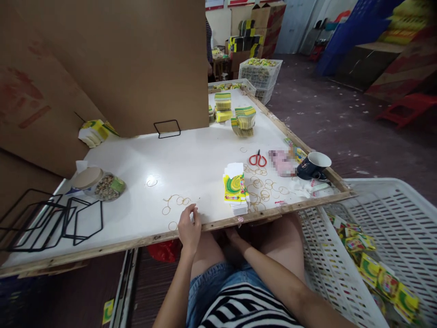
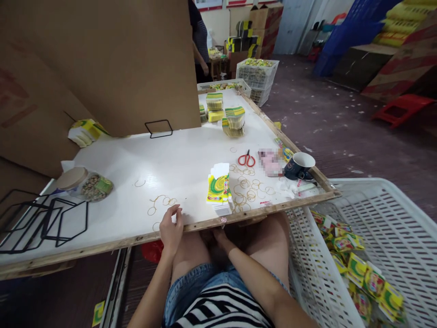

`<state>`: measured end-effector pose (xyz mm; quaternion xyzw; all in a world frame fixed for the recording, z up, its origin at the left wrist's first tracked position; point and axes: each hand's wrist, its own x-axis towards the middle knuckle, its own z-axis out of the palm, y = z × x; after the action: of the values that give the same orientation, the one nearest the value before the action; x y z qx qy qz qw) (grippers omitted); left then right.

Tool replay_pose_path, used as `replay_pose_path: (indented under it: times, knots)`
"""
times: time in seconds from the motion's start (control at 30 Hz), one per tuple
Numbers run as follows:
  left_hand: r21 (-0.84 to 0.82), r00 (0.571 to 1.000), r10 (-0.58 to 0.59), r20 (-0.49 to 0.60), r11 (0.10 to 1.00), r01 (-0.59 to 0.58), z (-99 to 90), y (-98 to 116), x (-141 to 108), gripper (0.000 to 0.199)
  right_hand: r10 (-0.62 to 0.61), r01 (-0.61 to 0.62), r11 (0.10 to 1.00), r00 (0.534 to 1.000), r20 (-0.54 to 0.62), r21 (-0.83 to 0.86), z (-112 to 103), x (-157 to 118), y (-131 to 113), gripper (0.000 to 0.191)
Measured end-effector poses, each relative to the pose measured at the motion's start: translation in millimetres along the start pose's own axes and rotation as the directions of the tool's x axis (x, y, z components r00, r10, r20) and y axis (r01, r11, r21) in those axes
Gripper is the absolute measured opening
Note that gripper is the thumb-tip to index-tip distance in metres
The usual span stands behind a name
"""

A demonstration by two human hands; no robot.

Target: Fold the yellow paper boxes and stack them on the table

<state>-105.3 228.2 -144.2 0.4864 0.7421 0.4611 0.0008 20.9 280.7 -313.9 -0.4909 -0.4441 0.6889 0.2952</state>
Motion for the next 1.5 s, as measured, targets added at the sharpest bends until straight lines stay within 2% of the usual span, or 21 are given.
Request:
replay_pose_path:
  times: [0.1, 0.2, 0.3, 0.43, 0.57, 0.67, 0.77, 0.87, 0.9, 0.97, 1.0, 1.1, 1.17, 1.27, 1.37, 1.5]
  knots:
    - [-0.047, 0.999, -0.034, 0.036, 0.998, 0.036, -0.6, 1.1, 3.4, 0.022, 0.073, -0.073, 0.997, 0.997, -0.036, -0.011, -8.7, 3.7, 6.4, 0.026]
    - [-0.13, 0.991, -0.059, 0.118, 0.989, 0.074, 2.2, 9.6, 10.6, 0.028, 0.09, -0.09, 0.996, 0.996, -0.026, -0.021, -11.5, 1.6, 8.0, 0.026]
    - [-0.207, 0.976, -0.065, 0.21, 0.972, 0.109, 10.3, 30.0, 19.4, 0.04, 0.089, -0.088, 0.995, 0.996, 0.018, -0.044, -11.4, -5.6, 7.4, 0.025]
    - [-0.231, 0.932, -0.107, 0.348, 0.953, 0.196, 25.0, 64.3, 30.9, 0.054, 0.088, -0.081, 0.993, 0.993, 0.082, -0.087, -12.7, -20.5, 5.0, 0.023]
    - [-0.213, 0.9, -0.089, 0.426, 0.957, 0.196, 35.9, 83.8, 40.3, 0.035, 0.058, -0.048, 0.994, 0.993, 0.1, -0.099, -19.4, -39.4, -3.2, 0.026]
    - [-0.249, 0.883, -0.047, 0.468, 0.951, 0.182, 35.8, 89.5, 43.9, 0.033, 0.015, -0.006, 0.996, 0.995, 0.098, -0.084, -27.4, -57.7, -16.4, 0.027]
    - [-0.297, 0.887, -0.012, 0.462, 0.94, 0.167, 24.4, 96.5, 40.8, 0.031, -0.066, 0.073, 0.996, 0.992, 0.104, -0.06, -39.4, -84.9, -41.2, 0.028]
    - [-0.328, 0.905, 0.013, 0.426, 0.934, 0.141, 4.4, 107.3, 28.3, 0.029, -0.194, 0.196, 0.98, 0.978, 0.083, -0.02, -57.8, -119.4, -83.9, 0.031]
    - [-0.34, 0.911, 0.033, 0.412, 0.933, 0.121, -2.6, 111.1, 22.4, 0.028, -0.253, 0.254, 0.967, 0.966, 0.052, -0.006, -64.7, -130.1, -101.5, 0.032]
    - [-0.372, 0.919, 0.087, 0.384, 0.926, 0.068, -15.0, 117.9, 9.3, 0.025, -0.445, 0.452, 0.892, 0.884, -0.143, 0.02, -77.2, -146.0, -137.9, 0.031]
    - [-0.386, 0.92, 0.112, 0.375, 0.921, 0.045, -20.0, 120.7, 2.7, 0.024, -0.477, 0.5, 0.864, 0.848, -0.23, 0.055, -81.9, -150.6, -154.5, 0.029]
    - [-0.405, 0.91, 0.135, 0.391, 0.913, 0.038, -29.4, 126.9, -12.7, 0.023, -0.48, 0.522, 0.834, 0.846, -0.231, 0.181, -87.9, -152.7, -188.5, 0.031]
    - [-0.414, 0.889, 0.128, 0.441, 0.907, 0.074, -32.3, 129.7, -17.2, 0.026, -0.476, 0.513, 0.831, 0.856, -0.202, 0.217, -86.5, -148.8, -195.7, 0.031]
    - [-0.467, 0.841, 0.115, 0.529, 0.867, 0.174, -32.9, 131.6, -15.6, 0.03, -0.434, 0.473, 0.836, 0.88, -0.193, 0.277, -82.2, -143.2, -191.6, 0.033]
    - [-0.573, 0.797, 0.117, 0.592, 0.757, 0.314, -28.1, 129.0, -9.5, 0.041, -0.382, 0.398, 0.85, 0.917, -0.115, 0.346, -78.6, -141.4, -183.7, 0.035]
    - [-0.613, 0.736, 0.087, 0.671, 0.623, 0.486, -15.4, 123.4, -6.7, 0.064, -0.377, 0.358, 0.847, 0.926, -0.031, 0.393, -73.3, -142.4, -179.4, 0.032]
